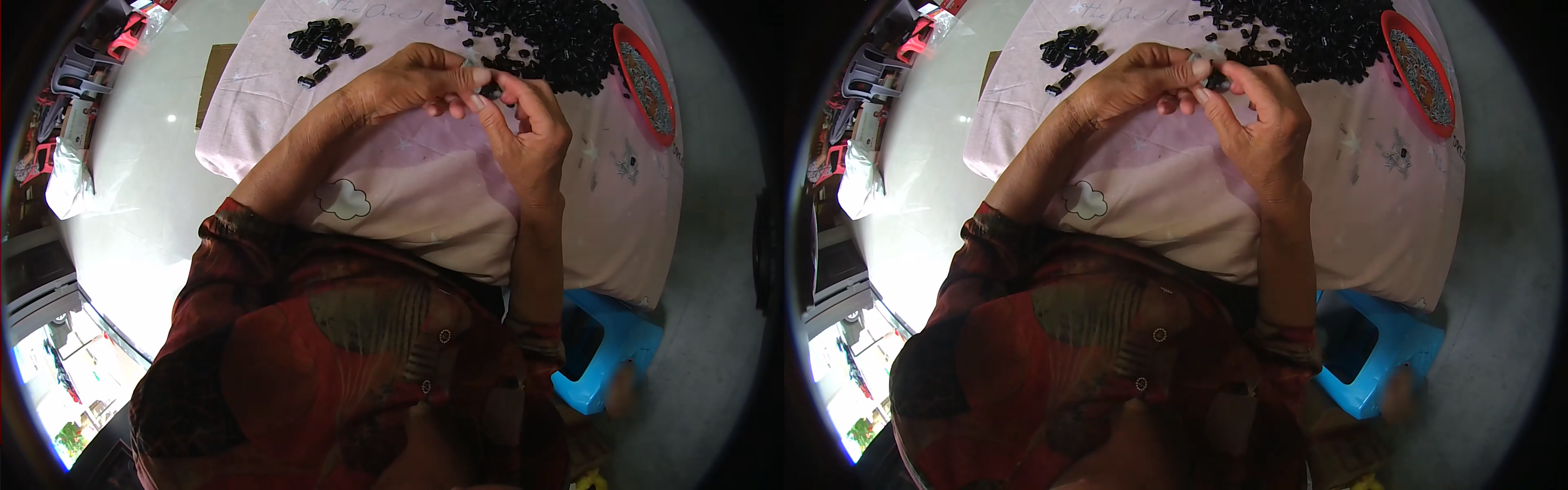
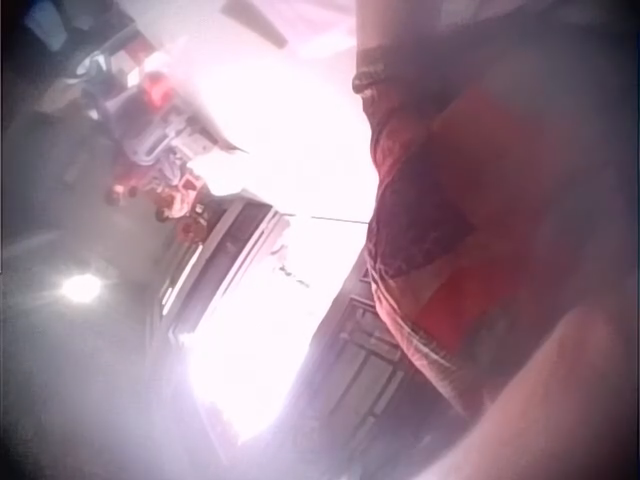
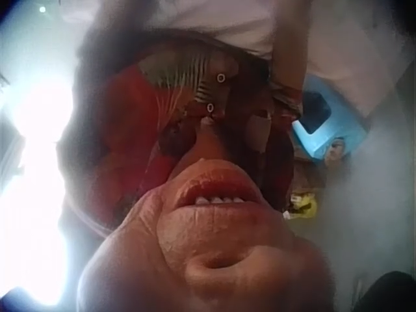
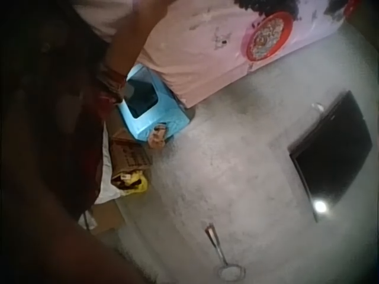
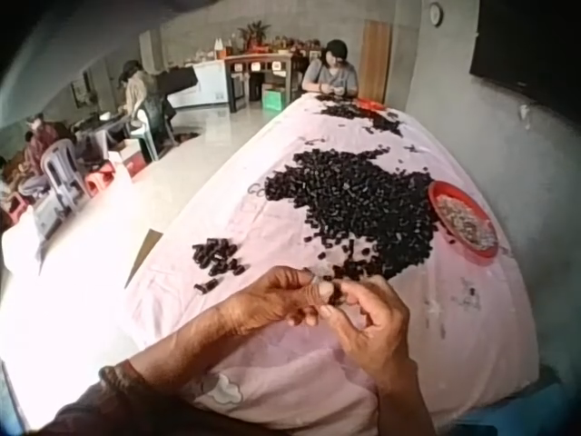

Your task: The person repeatedly assembles small plastic parts by inserting pins into them by hand and placing the assembled pieces on the table.

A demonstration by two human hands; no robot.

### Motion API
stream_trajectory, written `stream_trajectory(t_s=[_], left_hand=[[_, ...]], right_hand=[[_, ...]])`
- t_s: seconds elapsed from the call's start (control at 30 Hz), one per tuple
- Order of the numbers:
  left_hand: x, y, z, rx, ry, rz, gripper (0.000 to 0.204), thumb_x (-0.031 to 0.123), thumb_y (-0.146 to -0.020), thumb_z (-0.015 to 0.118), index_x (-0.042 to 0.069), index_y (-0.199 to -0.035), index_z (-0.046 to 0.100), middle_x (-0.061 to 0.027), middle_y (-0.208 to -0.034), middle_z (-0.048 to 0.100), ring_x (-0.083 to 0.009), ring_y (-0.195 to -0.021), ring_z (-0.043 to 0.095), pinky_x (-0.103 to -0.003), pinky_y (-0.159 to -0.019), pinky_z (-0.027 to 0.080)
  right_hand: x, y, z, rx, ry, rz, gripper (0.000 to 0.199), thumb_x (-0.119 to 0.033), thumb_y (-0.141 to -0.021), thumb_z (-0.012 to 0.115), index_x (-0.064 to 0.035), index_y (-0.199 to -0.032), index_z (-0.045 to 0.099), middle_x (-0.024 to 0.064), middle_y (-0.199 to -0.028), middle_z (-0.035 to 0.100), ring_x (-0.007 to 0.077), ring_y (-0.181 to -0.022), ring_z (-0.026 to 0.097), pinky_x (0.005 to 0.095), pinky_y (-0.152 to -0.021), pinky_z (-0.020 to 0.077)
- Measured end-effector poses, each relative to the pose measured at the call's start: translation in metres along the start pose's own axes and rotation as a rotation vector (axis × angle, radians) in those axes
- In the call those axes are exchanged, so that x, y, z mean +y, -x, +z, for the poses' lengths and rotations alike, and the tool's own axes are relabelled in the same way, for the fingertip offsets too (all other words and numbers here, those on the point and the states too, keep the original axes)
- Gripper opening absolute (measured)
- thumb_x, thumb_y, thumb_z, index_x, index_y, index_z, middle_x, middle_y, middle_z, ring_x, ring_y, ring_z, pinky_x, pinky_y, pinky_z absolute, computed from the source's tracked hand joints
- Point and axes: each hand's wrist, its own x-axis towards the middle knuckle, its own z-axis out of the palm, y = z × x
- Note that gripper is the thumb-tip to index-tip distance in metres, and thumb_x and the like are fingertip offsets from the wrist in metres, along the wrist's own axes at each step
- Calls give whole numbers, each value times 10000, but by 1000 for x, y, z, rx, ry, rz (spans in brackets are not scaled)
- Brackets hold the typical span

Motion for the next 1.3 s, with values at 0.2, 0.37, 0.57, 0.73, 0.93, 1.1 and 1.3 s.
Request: stream_trajectory(t_s=[0.2,0.37,0.57,0.73,0.93,1.1,1.3], left_hand=[[4,5,-1,-27,-242,-49,264,301,-902,723,38,-916,745,-11,-773,689,-52,-659,585,-206,-569,450],[9,17,-13,-136,-538,-45,275,261,-895,670,-1,-831,718,-28,-713,652,-82,-642,574,-257,-595,479],[15,24,-15,-171,-523,-127,252,232,-908,628,5,-833,704,-26,-703,641,-79,-616,569,-238,-546,467],[20,22,-17,-208,-521,-168,267,251,-923,623,4,-857,701,-30,-717,649,-72,-614,568,-229,-532,462],[18,19,-11,-201,-497,-168,291,292,-942,646,15,-875,705,-14,-719,646,-50,-611,553,-211,-521,431],[16,22,-16,-77,-534,-185,268,305,-937,681,41,-908,723,5,-728,644,-38,-622,544,-191,-521,394],[15,27,-71,354,-936,132,214,210,-930,659,25,-1016,722,13,-710,630,-47,-606,549,-208,-501,400]], right_hand=[[0,-1,-1,-112,146,-186,258,-161,-838,760,-44,-1048,665,82,-846,614,207,-732,614,331,-603,475],[-7,5,8,-412,260,-159,249,-271,-933,619,-38,-884,546,142,-772,612,327,-725,637,429,-628,496],[-6,11,16,-479,244,-147,255,-253,-954,600,-32,-860,514,155,-658,595,334,-601,624,421,-556,490],[-8,10,17,-477,217,-153,227,-226,-960,581,-26,-880,509,177,-635,600,353,-579,625,437,-540,482],[-3,12,11,-481,166,-120,215,-221,-954,589,-29,-889,515,169,-644,608,353,-595,630,439,-556,488],[-7,3,10,-422,252,-125,235,-259,-924,651,-48,-935,548,153,-720,639,342,-673,656,428,-602,507],[33,-1,-90,-192,431,473,305,-284,-921,619,-74,-1140,652,186,-917,703,357,-831,686,424,-753,531]])
